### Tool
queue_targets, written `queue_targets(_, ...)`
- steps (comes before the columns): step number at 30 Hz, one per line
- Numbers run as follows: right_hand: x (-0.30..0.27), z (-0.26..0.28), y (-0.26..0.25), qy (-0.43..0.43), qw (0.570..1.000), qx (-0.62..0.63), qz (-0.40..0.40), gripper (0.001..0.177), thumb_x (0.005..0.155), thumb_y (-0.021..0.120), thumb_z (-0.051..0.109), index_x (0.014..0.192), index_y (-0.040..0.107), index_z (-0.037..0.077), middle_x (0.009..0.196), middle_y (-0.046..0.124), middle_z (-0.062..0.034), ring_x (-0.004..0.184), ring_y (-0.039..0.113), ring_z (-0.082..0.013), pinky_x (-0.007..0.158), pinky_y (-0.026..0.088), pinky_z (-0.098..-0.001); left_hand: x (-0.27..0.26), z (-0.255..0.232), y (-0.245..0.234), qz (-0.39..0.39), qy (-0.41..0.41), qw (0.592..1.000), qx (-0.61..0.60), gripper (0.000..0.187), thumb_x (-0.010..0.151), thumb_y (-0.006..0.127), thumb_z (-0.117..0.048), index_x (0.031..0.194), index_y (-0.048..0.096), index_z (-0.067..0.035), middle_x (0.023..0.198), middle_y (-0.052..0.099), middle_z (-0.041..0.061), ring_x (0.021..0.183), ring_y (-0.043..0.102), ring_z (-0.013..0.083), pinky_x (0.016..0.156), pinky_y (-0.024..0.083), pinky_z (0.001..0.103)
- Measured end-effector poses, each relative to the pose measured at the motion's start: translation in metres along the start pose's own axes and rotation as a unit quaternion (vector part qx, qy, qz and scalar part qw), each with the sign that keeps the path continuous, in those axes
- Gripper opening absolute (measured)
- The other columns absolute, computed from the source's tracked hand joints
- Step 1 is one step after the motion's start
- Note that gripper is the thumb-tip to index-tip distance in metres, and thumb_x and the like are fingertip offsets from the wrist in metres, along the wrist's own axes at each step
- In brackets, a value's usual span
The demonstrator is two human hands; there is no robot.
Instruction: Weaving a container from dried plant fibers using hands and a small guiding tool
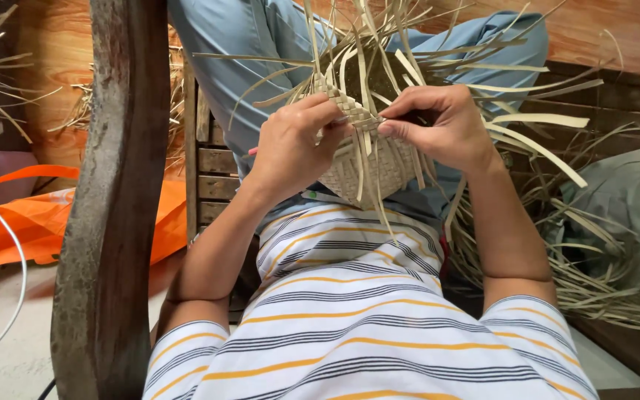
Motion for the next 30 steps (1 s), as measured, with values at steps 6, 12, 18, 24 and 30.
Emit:
queue_targets(6,-0.003,0.02,0.005,0.042,0.998,-0.024,-0.036,0.006,0.075,0.064,-0.006,0.078,0.06,-0.008,0.067,0.056,-0.0156,0.059,0.049,-0.0131,0.052,0.038,-0.0234,0.002,0.002,0.005,0.048,-0.009,0.999,0.008,0.015,0.071,0.061,-0.012,0.063,0.048,-0.011,0.056,0.044,0.001,0.051,0.051,0.0258,0.045,0.042,0.036)
queue_targets(12,-0.006,0.019,0.007,0.074,0.995,-0.031,-0.055,0.002,0.079,0.062,-0.003,0.078,0.061,-0.005,0.064,0.055,-0.0123,0.055,0.045,-0.0089,0.045,0.035,-0.0206,0.002,-0.01,0.001,0.057,-0.006,0.998,0.03,0.015,0.072,0.059,-0.008,0.062,0.048,-0.01,0.055,0.04,0.0,0.049,0.049,0.0219,0.044,0.041,0.032)
queue_targets(18,-0.008,0.018,0.01,0.026,0.989,-0.104,-0.1,0.01,0.083,0.059,-0.003,0.073,0.061,-0.003,0.058,0.053,-0.0101,0.049,0.044,-0.0117,0.041,0.033,-0.0213,0.003,-0.004,0.004,0.046,0.007,0.999,0.005,0.013,0.071,0.057,-0.005,0.063,0.049,-0.011,0.056,0.042,0.001,0.05,0.051,0.0226,0.044,0.042,0.032)
queue_targets(24,-0.011,0.024,0.008,0.036,0.991,-0.091,-0.093,0.007,0.083,0.061,-0.001,0.076,0.061,-0.003,0.063,0.054,-0.0105,0.054,0.044,-0.0096,0.047,0.034,-0.0203,0.002,0.003,0.014,0.016,0.002,0.999,-0.03,0.012,0.071,0.056,-0.006,0.064,0.047,-0.009,0.055,0.043,0.004,0.05,0.051,0.0268,0.043,0.041,0.035)
queue_targets(30,-0.011,0.025,0.013,-0.099,0.959,-0.219,-0.152,0.006,0.079,0.061,-0.004,0.073,0.062,-0.001,0.064,0.055,-0.0105,0.056,0.051,-0.0251,0.05,0.041,-0.0292,0.004,0.004,0.018,0.01,0.008,1.0,-0.027,0.013,0.07,0.056,-0.006,0.062,0.047,-0.01,0.053,0.044,0.001,0.048,0.051,0.0238,0.043,0.042,0.033)
Point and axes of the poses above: each hand's wrist, its own x-axis towards the middle knuckle, its own y-axis out of the palm, z = x × y, the point moved 3 cm from there along x, towards the middle knuckle
